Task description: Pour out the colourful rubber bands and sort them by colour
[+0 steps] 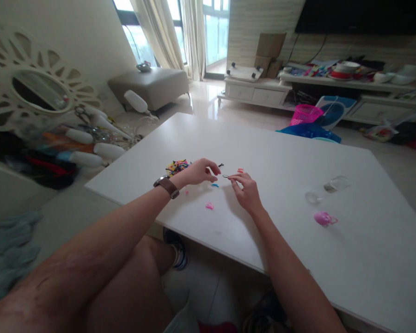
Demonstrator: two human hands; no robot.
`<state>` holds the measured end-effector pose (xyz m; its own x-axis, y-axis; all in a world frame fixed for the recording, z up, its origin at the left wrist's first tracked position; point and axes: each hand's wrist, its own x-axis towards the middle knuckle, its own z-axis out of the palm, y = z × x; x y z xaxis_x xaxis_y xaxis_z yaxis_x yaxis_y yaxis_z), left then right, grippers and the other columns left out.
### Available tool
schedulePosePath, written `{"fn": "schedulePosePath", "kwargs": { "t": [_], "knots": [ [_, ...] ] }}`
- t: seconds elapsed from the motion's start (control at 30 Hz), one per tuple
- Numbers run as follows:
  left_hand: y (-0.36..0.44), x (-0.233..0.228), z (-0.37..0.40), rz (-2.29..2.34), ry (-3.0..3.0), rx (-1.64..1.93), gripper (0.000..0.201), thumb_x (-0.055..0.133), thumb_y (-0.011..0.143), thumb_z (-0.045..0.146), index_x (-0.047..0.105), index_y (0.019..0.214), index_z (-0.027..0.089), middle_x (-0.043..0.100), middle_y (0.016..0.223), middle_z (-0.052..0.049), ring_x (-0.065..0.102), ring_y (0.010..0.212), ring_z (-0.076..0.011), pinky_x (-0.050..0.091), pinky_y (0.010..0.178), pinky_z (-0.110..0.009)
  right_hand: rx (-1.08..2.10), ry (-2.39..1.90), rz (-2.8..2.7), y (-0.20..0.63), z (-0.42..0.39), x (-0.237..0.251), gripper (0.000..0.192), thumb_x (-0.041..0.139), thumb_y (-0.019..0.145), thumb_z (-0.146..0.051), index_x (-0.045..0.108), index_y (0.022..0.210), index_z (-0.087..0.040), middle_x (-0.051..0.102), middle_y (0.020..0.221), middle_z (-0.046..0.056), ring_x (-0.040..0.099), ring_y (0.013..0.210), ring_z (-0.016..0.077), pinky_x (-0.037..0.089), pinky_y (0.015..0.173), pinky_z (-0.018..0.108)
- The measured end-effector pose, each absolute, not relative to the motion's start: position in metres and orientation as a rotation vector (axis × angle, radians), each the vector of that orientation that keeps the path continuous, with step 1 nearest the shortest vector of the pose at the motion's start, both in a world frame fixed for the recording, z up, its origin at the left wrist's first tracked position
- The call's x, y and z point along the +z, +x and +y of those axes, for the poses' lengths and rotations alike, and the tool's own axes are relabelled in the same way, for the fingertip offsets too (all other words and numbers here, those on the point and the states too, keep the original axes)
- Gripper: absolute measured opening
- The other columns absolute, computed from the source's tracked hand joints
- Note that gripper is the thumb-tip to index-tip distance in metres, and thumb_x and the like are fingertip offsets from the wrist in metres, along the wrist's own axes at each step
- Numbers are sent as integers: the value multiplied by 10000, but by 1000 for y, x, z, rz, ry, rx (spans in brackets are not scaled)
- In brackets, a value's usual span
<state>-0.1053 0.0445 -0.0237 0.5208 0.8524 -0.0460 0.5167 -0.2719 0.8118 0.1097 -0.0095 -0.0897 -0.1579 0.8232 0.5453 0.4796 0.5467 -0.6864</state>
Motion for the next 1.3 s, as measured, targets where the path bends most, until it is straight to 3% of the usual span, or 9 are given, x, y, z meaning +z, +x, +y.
{"fn": "schedulePosePath", "kwargs": {
  "t": [0.17, 0.43, 0.63, 1.0, 1.3],
  "knots": [
    [-93, -27, 37, 1144, 1984, 554, 134, 724, 733, 148, 752, 862, 122, 701, 672, -26, 601, 593, -102, 430, 556, -200, 428, -1061, -1827, 108, -9, -91, 225, 538, 963, -294, 757, 959, -242, 730, 971, 74, 638, 988, 248, 483, 1001, 490],
    [-79, -42, 50, 1094, 1915, 651, 75, 694, 761, 164, 738, 788, 110, 710, 667, -58, 653, 637, -136, 478, 587, -214, 403, -1082, -1796, 110, -8, -94, 191, 550, 943, -272, 735, 977, -240, 725, 1036, 76, 628, 1047, 251, 464, 1050, 513],
    [-80, -59, 75, 1345, 1749, 740, 57, 714, 748, 148, 740, 770, 102, 719, 675, -73, 655, 612, -134, 481, 567, -211, 453, -1148, -1640, 109, -11, -90, 159, 557, 910, -279, 702, 947, -224, 651, 1162, 111, 611, 1103, 254, 580, 847, 421],
    [-62, -85, 103, 1632, 1572, 845, 121, 839, 632, 151, 742, 701, 129, 676, 579, -36, 620, 579, -130, 499, 622, -239, 466, -1190, -1664, 110, -9, -97, 130, 568, 879, -268, 687, 913, -231, 645, 1060, 95, 574, 1166, 272, 581, 764, 381],
    [-76, -78, 105, 1674, 1507, 802, 291, 849, 660, 148, 714, 916, 118, 700, 665, -33, 663, 592, -126, 507, 638, -223, 507, -1202, -1668, 110, -8, -98, 121, 571, 857, -242, 689, 885, -229, 644, 1044, 86, 576, 1139, 264, 573, 735, 359]
  ]
}}
